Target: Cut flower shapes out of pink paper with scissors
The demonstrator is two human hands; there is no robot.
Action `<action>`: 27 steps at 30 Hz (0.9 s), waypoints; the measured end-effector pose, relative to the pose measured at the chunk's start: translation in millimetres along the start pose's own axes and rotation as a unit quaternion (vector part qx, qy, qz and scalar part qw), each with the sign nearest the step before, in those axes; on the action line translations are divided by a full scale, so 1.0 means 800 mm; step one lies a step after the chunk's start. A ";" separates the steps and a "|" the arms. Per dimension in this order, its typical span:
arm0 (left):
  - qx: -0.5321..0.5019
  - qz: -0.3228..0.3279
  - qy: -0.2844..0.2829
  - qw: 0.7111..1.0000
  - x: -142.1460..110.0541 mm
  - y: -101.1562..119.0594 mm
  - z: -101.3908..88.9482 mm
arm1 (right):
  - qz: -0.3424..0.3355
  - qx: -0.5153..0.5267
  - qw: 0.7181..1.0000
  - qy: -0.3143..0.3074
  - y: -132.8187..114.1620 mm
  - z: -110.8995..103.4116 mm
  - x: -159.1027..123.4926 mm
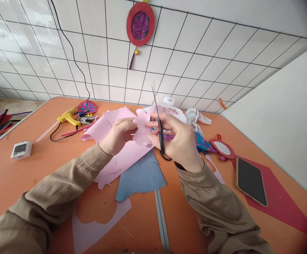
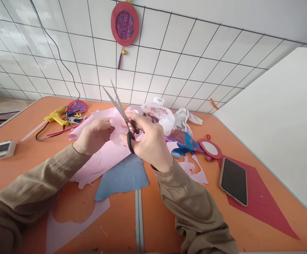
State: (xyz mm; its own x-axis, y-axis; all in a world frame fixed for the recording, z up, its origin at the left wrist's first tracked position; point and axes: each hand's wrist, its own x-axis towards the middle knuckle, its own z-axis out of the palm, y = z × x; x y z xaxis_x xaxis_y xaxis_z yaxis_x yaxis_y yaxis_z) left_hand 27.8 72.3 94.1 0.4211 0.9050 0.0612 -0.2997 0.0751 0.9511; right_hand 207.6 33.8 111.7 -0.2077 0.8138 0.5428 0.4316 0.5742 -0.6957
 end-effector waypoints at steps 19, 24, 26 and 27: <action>0.073 -0.024 -0.118 0.990 0.001 0.013 -0.020 | 0.075 0.148 0.985 0.037 0.007 -0.034 0.009; 0.083 -0.005 -0.110 0.990 0.002 0.009 -0.020 | 0.111 0.174 0.978 0.014 0.021 -0.026 0.012; 0.082 -0.013 -0.107 0.991 0.004 0.009 -0.021 | 0.120 0.162 0.979 0.012 0.026 -0.028 0.013; 0.082 -0.019 -0.107 0.991 0.004 0.010 -0.021 | 0.121 0.160 0.980 0.011 0.027 -0.029 0.013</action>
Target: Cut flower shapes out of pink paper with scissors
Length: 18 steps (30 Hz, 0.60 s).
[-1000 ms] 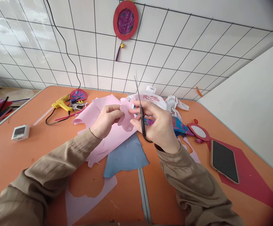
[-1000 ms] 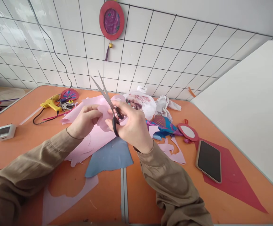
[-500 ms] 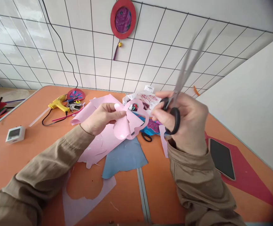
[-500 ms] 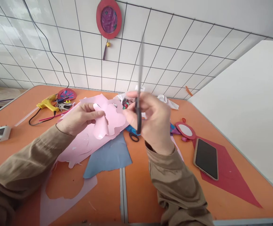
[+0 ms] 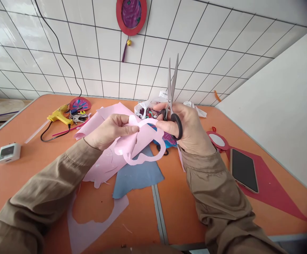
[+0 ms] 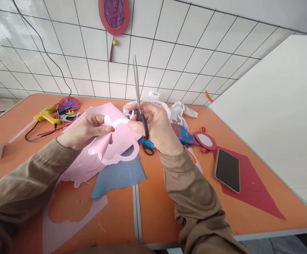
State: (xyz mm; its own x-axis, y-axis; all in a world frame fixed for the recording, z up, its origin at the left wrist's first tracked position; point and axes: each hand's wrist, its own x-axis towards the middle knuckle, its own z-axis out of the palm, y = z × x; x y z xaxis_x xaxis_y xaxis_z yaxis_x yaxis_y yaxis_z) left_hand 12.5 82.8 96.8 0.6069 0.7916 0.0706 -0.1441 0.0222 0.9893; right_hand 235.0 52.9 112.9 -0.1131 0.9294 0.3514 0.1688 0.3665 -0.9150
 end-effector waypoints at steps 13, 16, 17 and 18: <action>-0.027 -0.016 -0.026 0.999 0.003 -0.004 -0.002 | 0.032 0.038 0.998 -0.033 0.003 0.005 0.004; -0.044 -0.017 -0.016 0.999 0.004 -0.003 -0.003 | 0.030 0.050 0.997 -0.045 -0.001 0.006 0.004; -0.048 -0.018 -0.013 0.999 0.004 -0.003 -0.003 | 0.031 0.057 0.997 -0.051 -0.001 0.006 0.005; -0.050 -0.019 -0.012 0.998 0.005 -0.003 -0.003 | 0.034 0.061 0.996 -0.054 -0.001 0.006 0.005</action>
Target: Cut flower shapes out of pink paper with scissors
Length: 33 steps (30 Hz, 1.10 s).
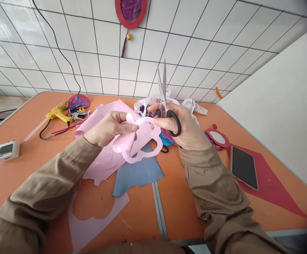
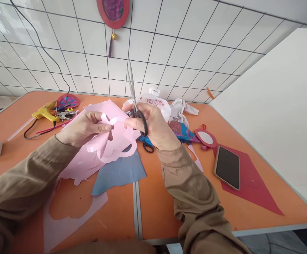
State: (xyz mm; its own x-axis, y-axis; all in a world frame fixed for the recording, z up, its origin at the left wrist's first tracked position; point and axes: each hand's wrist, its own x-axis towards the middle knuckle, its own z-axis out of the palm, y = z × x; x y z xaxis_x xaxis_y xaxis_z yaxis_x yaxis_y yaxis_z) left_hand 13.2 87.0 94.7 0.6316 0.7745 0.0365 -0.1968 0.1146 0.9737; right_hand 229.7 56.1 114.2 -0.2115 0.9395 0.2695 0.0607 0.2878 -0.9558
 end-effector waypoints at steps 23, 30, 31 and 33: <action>-0.001 0.005 0.002 1.000 0.006 -0.009 -0.009 | 0.011 -0.053 0.998 0.042 0.005 -0.001 0.005; -0.026 0.016 0.048 0.998 0.005 -0.006 -0.002 | 0.019 -0.042 0.999 0.021 0.010 -0.003 0.008; -0.033 0.013 0.049 0.998 0.005 -0.006 -0.002 | 0.018 -0.041 0.999 0.025 0.012 -0.004 0.009; -0.037 0.010 0.050 0.998 0.005 -0.005 -0.002 | 0.012 -0.038 0.998 0.054 0.014 -0.004 0.010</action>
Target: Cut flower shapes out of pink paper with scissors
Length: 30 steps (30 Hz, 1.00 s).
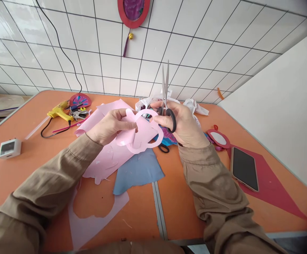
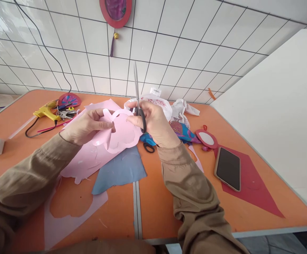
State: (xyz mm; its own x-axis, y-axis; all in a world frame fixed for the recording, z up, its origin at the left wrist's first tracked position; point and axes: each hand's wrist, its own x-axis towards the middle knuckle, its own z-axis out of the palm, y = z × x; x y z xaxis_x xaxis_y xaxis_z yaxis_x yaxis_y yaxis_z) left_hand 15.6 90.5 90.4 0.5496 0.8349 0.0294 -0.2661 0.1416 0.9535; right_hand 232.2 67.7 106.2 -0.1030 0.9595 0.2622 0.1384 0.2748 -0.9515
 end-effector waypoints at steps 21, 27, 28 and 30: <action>-0.194 0.018 0.198 0.961 0.016 -0.035 -0.007 | -0.146 -0.146 0.978 0.025 0.004 0.008 -0.008; -0.204 0.032 0.189 0.960 0.019 -0.041 -0.013 | -0.201 -0.219 0.955 -0.013 0.009 0.014 -0.010; -0.199 0.030 0.188 0.961 0.020 -0.042 -0.014 | -0.205 -0.234 0.950 -0.019 0.010 0.015 -0.010; -0.187 0.025 0.191 0.963 0.021 -0.043 -0.016 | -0.212 -0.253 0.943 -0.033 0.014 0.019 -0.010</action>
State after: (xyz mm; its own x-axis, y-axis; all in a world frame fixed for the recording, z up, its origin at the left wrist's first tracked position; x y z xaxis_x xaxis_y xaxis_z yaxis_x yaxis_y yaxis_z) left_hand 24.1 106.1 54.2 0.2158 0.9705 -0.1074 -0.5908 0.2173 0.7770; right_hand 219.2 62.4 91.2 -0.3130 0.7556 0.5754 0.5223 0.6429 -0.5602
